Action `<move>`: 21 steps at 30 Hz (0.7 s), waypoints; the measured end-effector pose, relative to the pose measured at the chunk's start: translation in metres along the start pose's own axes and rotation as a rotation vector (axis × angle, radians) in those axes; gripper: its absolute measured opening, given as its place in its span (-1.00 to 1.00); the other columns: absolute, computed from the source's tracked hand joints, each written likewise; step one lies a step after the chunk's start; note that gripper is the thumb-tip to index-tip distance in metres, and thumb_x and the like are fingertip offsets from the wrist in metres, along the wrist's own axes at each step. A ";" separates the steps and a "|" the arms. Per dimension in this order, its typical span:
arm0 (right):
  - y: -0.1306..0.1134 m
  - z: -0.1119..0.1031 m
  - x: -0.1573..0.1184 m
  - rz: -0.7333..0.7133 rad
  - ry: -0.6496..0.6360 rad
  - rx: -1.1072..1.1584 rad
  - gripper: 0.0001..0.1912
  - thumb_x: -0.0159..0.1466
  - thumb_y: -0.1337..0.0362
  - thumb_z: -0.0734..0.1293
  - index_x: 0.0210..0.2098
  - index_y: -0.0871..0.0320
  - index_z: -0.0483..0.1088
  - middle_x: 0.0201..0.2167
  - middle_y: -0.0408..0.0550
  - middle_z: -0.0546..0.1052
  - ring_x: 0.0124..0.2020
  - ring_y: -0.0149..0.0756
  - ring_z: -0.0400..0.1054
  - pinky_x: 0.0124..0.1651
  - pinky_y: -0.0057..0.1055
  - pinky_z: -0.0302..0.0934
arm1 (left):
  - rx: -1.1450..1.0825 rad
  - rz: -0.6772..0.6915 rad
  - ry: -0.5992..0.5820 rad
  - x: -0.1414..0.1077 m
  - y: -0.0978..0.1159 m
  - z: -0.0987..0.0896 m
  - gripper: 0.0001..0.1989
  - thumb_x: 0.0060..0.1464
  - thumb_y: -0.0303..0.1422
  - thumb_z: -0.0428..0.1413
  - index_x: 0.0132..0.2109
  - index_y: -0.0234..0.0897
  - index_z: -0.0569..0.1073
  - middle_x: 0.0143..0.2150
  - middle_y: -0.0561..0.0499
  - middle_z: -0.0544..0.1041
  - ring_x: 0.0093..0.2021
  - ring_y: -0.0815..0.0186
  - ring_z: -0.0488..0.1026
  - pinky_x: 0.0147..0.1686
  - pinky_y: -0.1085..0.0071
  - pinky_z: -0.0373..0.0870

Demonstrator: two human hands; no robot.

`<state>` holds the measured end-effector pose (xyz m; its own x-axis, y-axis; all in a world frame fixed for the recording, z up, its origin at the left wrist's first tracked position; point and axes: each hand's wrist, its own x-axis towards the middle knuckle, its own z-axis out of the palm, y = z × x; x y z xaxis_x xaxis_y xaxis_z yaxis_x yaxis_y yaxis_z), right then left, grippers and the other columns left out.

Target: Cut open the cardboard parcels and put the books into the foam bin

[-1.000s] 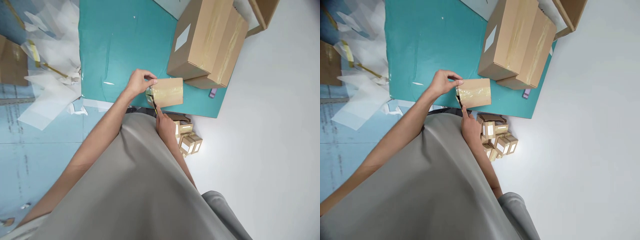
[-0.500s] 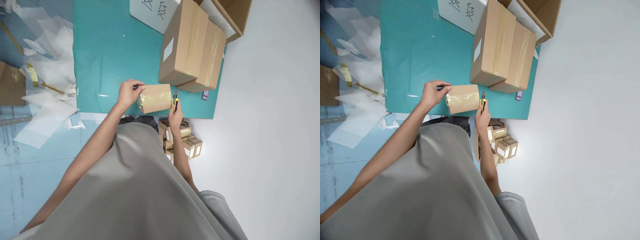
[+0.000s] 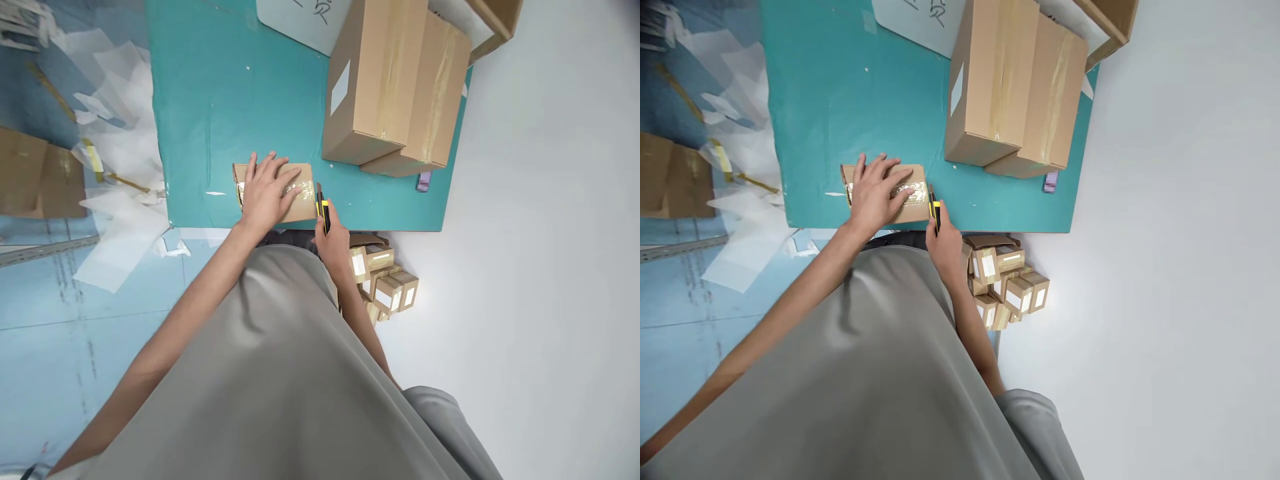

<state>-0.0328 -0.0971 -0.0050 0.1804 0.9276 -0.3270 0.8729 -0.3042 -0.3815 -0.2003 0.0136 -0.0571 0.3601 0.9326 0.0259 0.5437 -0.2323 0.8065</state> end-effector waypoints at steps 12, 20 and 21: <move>-0.030 -0.015 0.010 0.113 -0.045 -0.160 -0.34 0.60 0.20 0.02 0.62 0.25 -0.06 0.09 0.28 0.65 -0.01 0.07 0.62 0.07 -0.16 0.41 | -0.001 0.029 0.015 0.000 -0.004 0.002 -0.48 0.27 -0.04 0.21 0.34 0.18 0.46 0.42 -0.04 0.42 0.54 -0.11 0.16 0.55 -0.29 -0.24; -0.053 -0.031 -0.001 0.188 -0.165 -0.287 -0.37 0.57 0.28 0.09 0.58 0.29 0.03 -0.10 0.35 0.68 -0.10 0.07 0.64 0.02 -0.10 0.45 | 0.022 0.027 0.039 -0.003 -0.004 0.004 -0.50 0.28 -0.04 0.16 0.33 0.14 0.48 0.41 -0.09 0.44 0.54 -0.10 0.17 0.56 -0.25 -0.22; -0.052 -0.032 -0.007 0.192 -0.185 -0.300 -0.37 0.56 0.29 0.09 0.57 0.31 0.05 -0.11 0.35 0.69 -0.10 0.06 0.64 0.01 -0.11 0.45 | 0.030 0.033 0.042 -0.003 -0.004 0.004 -0.48 0.27 -0.04 0.17 0.34 0.15 0.47 0.41 -0.09 0.44 0.54 -0.11 0.17 0.55 -0.26 -0.22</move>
<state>-0.0647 -0.0806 0.0451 0.2924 0.7972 -0.5283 0.9299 -0.3660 -0.0376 -0.2000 0.0109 -0.0624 0.3464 0.9349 0.0776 0.5547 -0.2708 0.7868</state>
